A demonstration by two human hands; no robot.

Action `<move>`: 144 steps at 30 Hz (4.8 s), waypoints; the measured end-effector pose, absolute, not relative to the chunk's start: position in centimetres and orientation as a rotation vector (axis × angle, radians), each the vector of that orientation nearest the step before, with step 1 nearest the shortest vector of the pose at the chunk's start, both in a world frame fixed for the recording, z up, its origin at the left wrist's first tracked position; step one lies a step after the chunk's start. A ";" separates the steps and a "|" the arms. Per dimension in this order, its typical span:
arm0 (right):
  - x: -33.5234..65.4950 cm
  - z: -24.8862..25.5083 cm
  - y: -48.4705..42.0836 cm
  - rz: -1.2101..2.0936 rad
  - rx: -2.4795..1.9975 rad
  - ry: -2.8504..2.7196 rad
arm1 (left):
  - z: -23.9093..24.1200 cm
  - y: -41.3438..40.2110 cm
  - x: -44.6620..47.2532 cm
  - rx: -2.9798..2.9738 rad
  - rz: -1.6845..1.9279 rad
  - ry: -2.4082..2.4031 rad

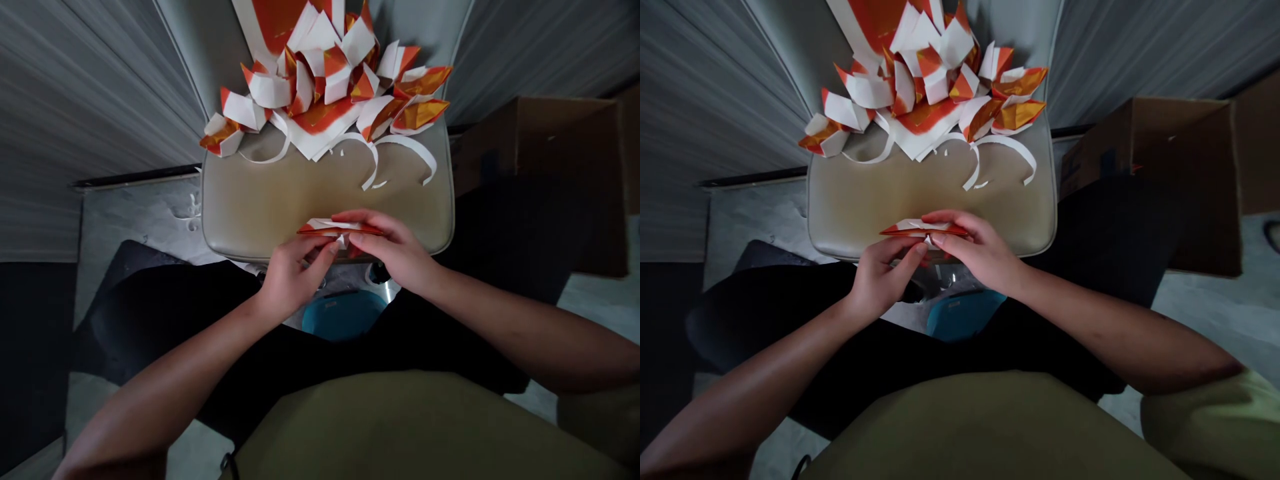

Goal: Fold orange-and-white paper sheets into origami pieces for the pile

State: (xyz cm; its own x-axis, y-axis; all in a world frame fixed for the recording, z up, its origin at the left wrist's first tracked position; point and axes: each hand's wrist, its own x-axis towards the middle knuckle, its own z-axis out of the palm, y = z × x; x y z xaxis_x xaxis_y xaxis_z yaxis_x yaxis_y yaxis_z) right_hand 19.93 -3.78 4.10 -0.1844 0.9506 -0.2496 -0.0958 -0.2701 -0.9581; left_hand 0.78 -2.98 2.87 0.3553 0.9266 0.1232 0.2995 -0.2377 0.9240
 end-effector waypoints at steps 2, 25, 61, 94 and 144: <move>19.9 4.0 -3.9 1.587 -1.218 -1.107 | 3.0 -2.9 0.8 1.756 0.891 1.092; 19.1 3.0 -3.7 1.496 -1.275 -1.070 | 2.9 -3.6 1.1 1.859 0.941 1.223; 19.3 3.3 -3.6 1.578 -1.292 -1.001 | 3.3 -1.3 -1.5 2.967 1.055 0.907; 19.5 3.3 -3.6 1.598 -1.261 -1.110 | 2.9 -1.8 -1.2 2.955 1.027 0.972; 20.0 3.1 -3.3 1.396 -1.170 -1.507 | 2.8 -0.6 -1.7 2.640 0.995 1.029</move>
